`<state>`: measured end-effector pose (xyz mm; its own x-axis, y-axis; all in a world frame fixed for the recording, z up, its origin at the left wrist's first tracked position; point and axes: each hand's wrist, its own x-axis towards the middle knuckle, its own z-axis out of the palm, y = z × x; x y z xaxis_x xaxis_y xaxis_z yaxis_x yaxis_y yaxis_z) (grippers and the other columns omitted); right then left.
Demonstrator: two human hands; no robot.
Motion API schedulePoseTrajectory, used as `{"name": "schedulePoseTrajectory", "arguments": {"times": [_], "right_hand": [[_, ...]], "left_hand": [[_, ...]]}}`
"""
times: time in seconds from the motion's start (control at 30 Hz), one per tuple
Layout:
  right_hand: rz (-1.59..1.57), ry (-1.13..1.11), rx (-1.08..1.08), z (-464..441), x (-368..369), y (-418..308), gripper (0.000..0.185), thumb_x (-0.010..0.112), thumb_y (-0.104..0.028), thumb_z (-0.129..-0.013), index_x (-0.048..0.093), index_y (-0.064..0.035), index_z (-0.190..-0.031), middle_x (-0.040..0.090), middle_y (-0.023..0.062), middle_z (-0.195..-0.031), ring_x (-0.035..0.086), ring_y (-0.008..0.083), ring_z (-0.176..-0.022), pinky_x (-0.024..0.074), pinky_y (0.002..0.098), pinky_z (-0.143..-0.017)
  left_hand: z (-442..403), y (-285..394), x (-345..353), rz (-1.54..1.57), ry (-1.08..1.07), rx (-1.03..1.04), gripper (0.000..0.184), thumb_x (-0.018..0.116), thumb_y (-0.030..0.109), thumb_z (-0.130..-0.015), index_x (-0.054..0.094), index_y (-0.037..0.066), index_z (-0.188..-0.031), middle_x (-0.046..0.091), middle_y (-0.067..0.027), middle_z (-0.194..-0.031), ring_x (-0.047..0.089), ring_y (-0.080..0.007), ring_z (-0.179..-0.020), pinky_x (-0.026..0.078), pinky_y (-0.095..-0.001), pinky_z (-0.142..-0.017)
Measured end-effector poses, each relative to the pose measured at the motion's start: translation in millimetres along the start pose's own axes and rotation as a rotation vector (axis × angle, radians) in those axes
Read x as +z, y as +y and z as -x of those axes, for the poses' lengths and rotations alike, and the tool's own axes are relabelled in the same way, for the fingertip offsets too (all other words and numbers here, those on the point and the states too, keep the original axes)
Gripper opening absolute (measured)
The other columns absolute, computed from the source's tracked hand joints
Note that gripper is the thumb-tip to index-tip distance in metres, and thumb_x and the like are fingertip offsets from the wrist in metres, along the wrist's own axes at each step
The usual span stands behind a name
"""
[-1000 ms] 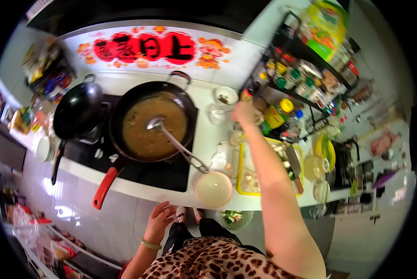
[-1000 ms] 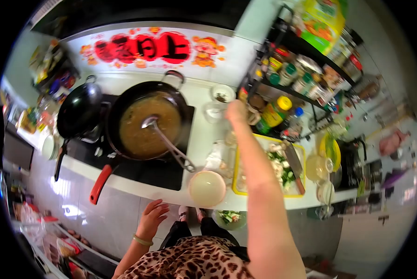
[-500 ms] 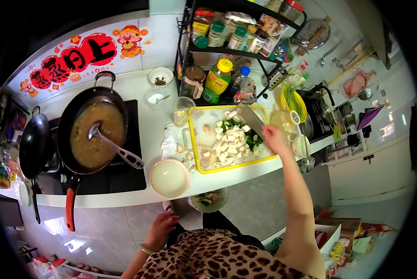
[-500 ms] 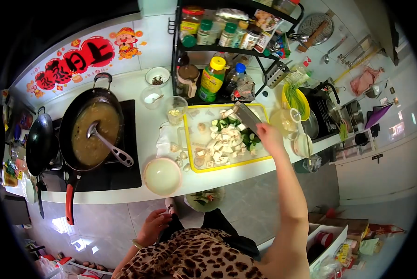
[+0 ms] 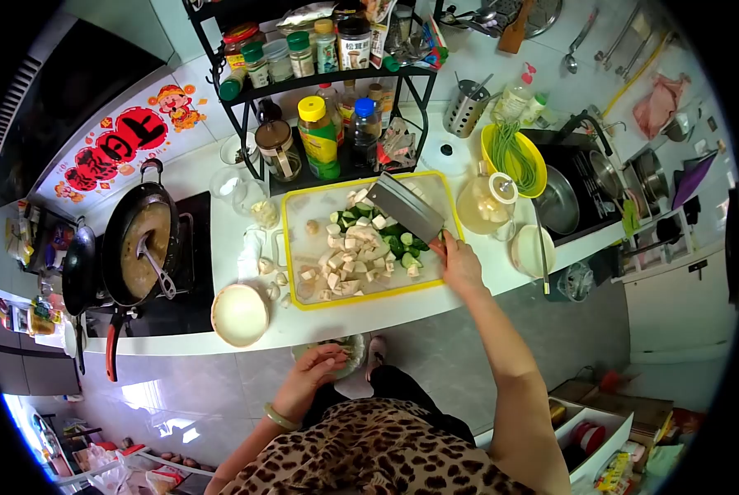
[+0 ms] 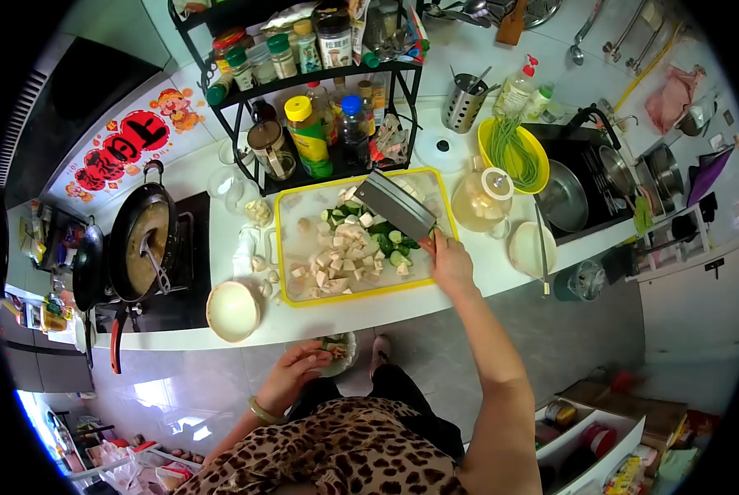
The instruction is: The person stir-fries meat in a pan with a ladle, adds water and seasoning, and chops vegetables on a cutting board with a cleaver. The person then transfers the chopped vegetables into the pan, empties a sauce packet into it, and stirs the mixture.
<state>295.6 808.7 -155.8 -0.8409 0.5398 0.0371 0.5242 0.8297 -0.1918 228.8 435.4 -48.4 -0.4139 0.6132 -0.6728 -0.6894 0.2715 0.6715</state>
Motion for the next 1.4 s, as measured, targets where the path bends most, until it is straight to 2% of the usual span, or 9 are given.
{"name": "schedulePoseTrajectory", "arguments": {"times": [0.13,0.33,0.4,0.5,0.57,0.73,0.83,1.0,1.4], "right_hand": [[-0.094,0.082,-0.083,2,-23,1,0.048,0.06,-0.014,-0.079,0.049,-0.0068,-0.125,0.06,0.0136,-0.093,0.061,0.0284,-0.084,0.0503,0.0393,-0.071],[-0.658,0.259,0.046,38,-51,12,0.032,0.06,-0.015,-0.085,0.053,-0.0045,-0.115,0.064,0.009,-0.084,0.06,0.0217,-0.065,0.0486,0.0317,-0.058],[-1.122,-0.006,0.487,62,-66,12,0.026,0.059,-0.016,-0.087,0.055,-0.0049,-0.11,0.058,0.0012,-0.073,0.051,0.0109,-0.05,0.0409,0.024,-0.044],[-1.255,-0.021,0.615,97,-47,13,0.02,0.057,-0.02,-0.09,0.056,-0.0108,-0.107,0.047,-0.005,-0.061,0.037,0.0025,-0.04,0.0284,0.0187,-0.034],[-1.262,-0.026,0.697,112,-40,5,0.02,0.057,-0.02,-0.09,0.056,-0.011,-0.108,0.047,-0.005,-0.061,0.037,0.0025,-0.04,0.0288,0.0186,-0.034],[-1.312,-0.027,0.83,125,-27,-10,0.023,0.058,-0.019,-0.09,0.055,-0.0109,-0.111,0.046,-0.0049,-0.06,0.037,0.0024,-0.04,0.0282,0.0178,-0.034],[-1.451,-0.063,0.889,127,-29,-18,0.026,0.057,-0.018,-0.09,0.054,-0.0109,-0.115,0.045,-0.0046,-0.06,0.037,0.0024,-0.04,0.0276,0.0175,-0.034],[-1.72,-0.042,0.926,132,-15,-23,0.027,0.055,-0.018,-0.091,0.053,-0.0124,-0.118,0.043,-0.0049,-0.059,0.034,0.0025,-0.038,0.0273,0.0176,-0.034],[-1.849,-0.092,0.981,132,-21,-49,0.029,0.053,-0.019,-0.093,0.051,-0.0136,-0.122,0.038,-0.0054,-0.06,0.032,0.0031,-0.042,0.0282,0.0177,-0.037]], "left_hand": [[-15,4,20,-0.06,-0.049,0.038,0.033,0.049,0.011,-0.093,0.046,0.004,-0.126,0.058,-0.0092,-0.115,0.055,-0.0144,-0.106,0.045,-0.0268,-0.086],[-61,45,31,-0.163,-0.091,0.217,0.033,0.047,0.005,-0.092,0.047,0.002,-0.125,0.058,-0.0093,-0.114,0.056,-0.0163,-0.104,0.044,-0.0273,-0.09],[-89,60,36,-0.247,-0.063,0.345,0.034,0.048,0.001,-0.09,0.047,0.001,-0.124,0.058,-0.009,-0.114,0.056,-0.0175,-0.105,0.042,-0.0279,-0.092],[-139,78,39,-0.391,0.023,0.542,0.031,0.054,0.002,-0.088,0.054,0.002,-0.119,0.06,-0.0084,-0.113,0.057,-0.0151,-0.102,0.043,-0.0256,-0.089],[-165,96,48,-0.491,0.09,0.637,0.029,0.058,0.007,-0.088,0.057,0.003,-0.116,0.062,-0.0097,-0.11,0.059,-0.0148,-0.096,0.045,-0.0241,-0.086],[-228,113,71,-1.114,0.265,1.099,0.039,0.066,0.02,-0.08,0.059,0.006,-0.115,0.059,-0.0173,-0.112,0.056,-0.0322,-0.102,0.045,-0.0409,-0.087],[-242,106,90,-1.185,0.272,1.157,0.042,0.066,0.027,-0.078,0.059,0.009,-0.116,0.058,-0.0169,-0.115,0.051,-0.0367,-0.109,0.041,-0.0461,-0.091],[-234,102,114,-1.366,0.255,1.086,0.042,0.066,0.032,-0.077,0.06,0.019,-0.117,0.052,-0.014,-0.124,0.044,-0.0336,-0.119,0.034,-0.0488,-0.097],[-255,98,119,-1.427,0.123,1.083,0.039,0.063,0.031,-0.08,0.06,0.016,-0.116,0.053,-0.0091,-0.123,0.043,-0.031,-0.12,0.034,-0.0474,-0.097]]}}
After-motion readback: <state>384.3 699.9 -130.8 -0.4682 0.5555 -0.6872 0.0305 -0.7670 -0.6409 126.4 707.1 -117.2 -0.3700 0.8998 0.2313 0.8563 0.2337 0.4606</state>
